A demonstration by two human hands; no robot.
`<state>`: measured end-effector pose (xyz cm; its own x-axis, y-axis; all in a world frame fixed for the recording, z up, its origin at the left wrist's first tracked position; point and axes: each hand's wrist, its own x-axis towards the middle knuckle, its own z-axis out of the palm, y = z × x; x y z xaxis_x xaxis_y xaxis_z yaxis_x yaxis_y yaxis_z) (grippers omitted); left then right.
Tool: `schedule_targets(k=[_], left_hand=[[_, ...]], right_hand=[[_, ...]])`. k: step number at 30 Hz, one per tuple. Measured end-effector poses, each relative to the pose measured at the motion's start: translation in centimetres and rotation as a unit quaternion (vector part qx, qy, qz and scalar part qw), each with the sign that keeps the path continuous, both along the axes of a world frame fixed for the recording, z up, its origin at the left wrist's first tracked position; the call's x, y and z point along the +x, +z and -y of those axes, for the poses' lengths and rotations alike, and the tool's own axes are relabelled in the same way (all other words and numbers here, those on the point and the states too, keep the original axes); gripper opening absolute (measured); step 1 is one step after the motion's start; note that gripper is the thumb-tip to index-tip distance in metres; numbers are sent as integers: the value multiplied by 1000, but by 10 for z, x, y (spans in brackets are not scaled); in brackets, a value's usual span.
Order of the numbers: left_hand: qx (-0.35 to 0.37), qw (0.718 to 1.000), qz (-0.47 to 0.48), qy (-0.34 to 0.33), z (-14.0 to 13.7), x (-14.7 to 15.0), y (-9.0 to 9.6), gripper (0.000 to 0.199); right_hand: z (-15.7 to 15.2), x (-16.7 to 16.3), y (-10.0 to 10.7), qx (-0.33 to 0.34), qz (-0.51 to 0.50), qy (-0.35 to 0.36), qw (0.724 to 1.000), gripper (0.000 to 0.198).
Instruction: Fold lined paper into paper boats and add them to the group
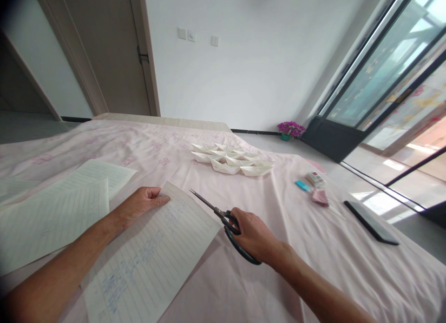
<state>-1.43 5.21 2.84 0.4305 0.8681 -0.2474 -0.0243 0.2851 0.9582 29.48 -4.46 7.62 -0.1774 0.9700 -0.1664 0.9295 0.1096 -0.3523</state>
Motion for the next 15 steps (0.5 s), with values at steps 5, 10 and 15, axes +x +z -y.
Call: schedule_targets(k=[5, 10, 15], left_hand=[[6, 1000, -1, -3, 1, 0, 1, 41], [6, 1000, 2, -24, 0, -2, -1, 39], [14, 1000, -7, -24, -1, -1, -4, 39]], right_hand=[[1, -3, 5, -8, 0, 13, 1000, 15], [1, -6, 3, -1, 16, 19, 1000, 11], [-1, -4, -1, 12, 23, 30, 999, 7]])
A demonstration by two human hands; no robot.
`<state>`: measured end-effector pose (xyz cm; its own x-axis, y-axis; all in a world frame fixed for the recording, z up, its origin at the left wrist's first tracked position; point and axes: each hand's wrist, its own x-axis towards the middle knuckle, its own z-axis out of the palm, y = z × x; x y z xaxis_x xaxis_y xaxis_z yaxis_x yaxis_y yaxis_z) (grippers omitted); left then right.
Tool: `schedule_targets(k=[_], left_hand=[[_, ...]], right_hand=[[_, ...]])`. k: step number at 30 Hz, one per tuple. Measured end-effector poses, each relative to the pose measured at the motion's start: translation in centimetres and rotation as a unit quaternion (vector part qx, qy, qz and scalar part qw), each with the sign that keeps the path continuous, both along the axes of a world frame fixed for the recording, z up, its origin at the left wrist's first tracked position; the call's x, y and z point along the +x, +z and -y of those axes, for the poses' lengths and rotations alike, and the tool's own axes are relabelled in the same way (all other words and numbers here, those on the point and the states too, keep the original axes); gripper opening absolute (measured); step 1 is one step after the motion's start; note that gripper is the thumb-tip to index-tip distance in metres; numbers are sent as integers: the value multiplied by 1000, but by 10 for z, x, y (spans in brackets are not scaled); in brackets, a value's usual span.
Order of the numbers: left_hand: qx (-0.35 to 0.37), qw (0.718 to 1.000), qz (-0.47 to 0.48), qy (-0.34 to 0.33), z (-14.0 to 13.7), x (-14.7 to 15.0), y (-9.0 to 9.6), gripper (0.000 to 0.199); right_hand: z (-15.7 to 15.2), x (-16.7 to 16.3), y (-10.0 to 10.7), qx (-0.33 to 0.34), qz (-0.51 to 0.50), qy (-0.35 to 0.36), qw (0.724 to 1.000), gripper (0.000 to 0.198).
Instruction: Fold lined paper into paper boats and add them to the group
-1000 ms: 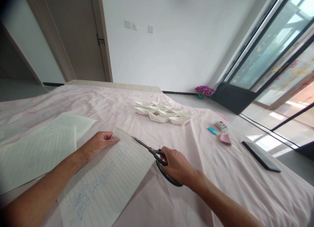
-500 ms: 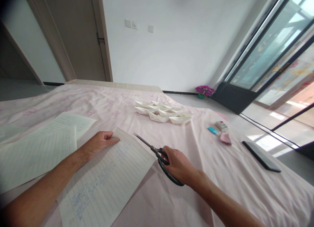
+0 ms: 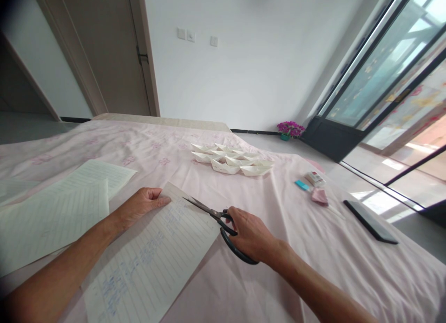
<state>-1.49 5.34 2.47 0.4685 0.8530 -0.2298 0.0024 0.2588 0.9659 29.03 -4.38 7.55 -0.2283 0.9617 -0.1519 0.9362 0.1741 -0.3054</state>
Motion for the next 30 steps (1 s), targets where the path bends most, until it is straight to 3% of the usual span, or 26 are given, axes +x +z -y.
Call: schedule_targets(k=[30], left_hand=[[4, 1000, -9, 1, -2, 0, -6, 44]], right_hand=[[2, -1, 5, -36, 11, -9, 999, 13]])
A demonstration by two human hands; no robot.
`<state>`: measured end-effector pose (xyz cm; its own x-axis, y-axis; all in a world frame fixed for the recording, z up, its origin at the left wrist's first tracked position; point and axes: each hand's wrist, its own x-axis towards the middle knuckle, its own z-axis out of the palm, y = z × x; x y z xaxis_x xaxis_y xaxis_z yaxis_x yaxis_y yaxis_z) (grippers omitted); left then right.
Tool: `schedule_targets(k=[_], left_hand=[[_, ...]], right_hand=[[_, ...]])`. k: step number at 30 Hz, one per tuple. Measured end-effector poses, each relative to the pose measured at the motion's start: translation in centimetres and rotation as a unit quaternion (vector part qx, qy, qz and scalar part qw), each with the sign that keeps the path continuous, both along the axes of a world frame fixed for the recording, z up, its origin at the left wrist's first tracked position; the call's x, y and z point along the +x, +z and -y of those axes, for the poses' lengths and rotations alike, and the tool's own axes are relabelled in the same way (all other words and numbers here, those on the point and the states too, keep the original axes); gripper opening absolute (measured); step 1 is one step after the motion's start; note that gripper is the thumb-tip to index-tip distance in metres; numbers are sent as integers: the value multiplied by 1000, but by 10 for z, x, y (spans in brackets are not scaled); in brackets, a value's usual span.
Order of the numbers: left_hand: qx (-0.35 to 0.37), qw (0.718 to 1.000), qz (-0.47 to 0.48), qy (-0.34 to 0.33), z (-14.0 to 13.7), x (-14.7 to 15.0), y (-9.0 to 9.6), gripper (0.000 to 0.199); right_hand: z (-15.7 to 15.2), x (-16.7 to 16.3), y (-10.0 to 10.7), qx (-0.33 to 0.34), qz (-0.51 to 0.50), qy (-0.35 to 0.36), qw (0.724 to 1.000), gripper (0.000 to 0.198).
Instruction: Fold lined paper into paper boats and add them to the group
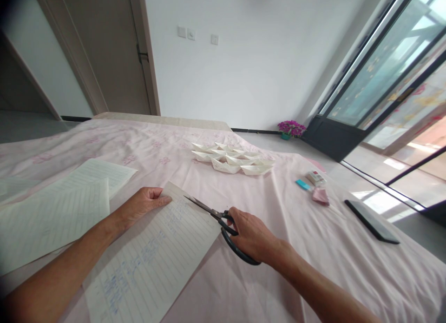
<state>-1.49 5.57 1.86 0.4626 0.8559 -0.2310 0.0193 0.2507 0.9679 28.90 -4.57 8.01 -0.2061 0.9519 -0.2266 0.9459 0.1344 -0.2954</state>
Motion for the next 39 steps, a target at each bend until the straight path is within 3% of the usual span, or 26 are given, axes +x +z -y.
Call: schedule_targets(k=[39], left_hand=[[-7, 1000, 0, -2, 1, 1, 0, 42]], right_hand=[[-2, 1, -3, -3, -2, -5, 1000, 9]])
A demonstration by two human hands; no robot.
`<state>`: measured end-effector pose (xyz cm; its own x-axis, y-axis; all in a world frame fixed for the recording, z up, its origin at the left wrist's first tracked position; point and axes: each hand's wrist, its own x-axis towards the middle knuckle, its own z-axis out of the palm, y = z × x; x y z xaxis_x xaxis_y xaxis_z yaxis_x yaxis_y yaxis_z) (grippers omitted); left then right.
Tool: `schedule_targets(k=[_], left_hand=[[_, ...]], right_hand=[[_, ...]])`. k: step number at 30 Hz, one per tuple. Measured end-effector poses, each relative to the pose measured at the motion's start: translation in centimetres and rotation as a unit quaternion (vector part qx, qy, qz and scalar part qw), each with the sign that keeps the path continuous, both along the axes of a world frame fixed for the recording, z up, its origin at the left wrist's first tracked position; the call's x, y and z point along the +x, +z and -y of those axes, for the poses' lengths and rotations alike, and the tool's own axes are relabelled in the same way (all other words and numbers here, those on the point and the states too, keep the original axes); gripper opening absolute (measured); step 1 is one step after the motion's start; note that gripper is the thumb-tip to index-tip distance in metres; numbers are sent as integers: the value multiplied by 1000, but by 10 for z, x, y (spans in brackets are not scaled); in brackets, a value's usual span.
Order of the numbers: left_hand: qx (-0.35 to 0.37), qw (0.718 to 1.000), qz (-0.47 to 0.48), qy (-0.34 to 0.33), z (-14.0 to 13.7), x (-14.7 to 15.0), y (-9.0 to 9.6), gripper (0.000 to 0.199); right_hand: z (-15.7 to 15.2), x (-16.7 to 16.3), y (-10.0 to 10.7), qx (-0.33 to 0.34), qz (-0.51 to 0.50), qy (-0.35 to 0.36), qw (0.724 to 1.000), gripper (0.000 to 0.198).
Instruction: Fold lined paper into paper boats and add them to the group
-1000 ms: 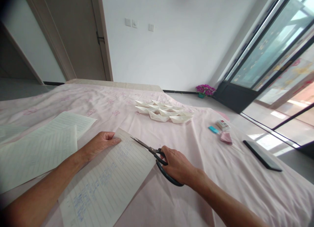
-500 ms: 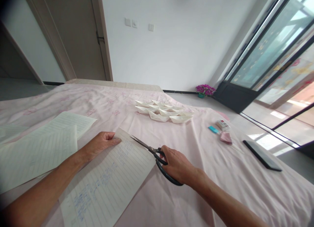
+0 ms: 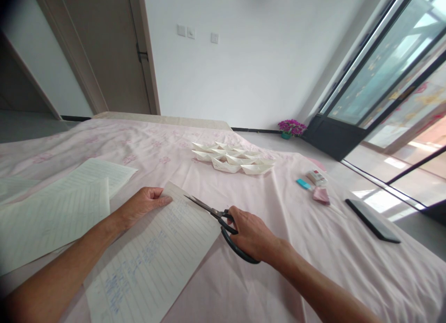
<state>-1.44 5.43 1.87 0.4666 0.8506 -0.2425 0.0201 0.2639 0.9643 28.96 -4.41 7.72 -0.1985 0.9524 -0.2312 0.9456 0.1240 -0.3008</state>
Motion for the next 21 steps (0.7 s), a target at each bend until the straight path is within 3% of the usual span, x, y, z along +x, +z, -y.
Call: schedule_targets(k=[10, 21], left_hand=[[-7, 1000, 6, -3, 2, 1, 4, 42], [-16, 1000, 16, 3, 3, 3, 6, 44]], right_hand=[[1, -3, 1, 2, 1, -9, 1000, 19], [-1, 2, -7, 22, -20, 8, 1000, 16]])
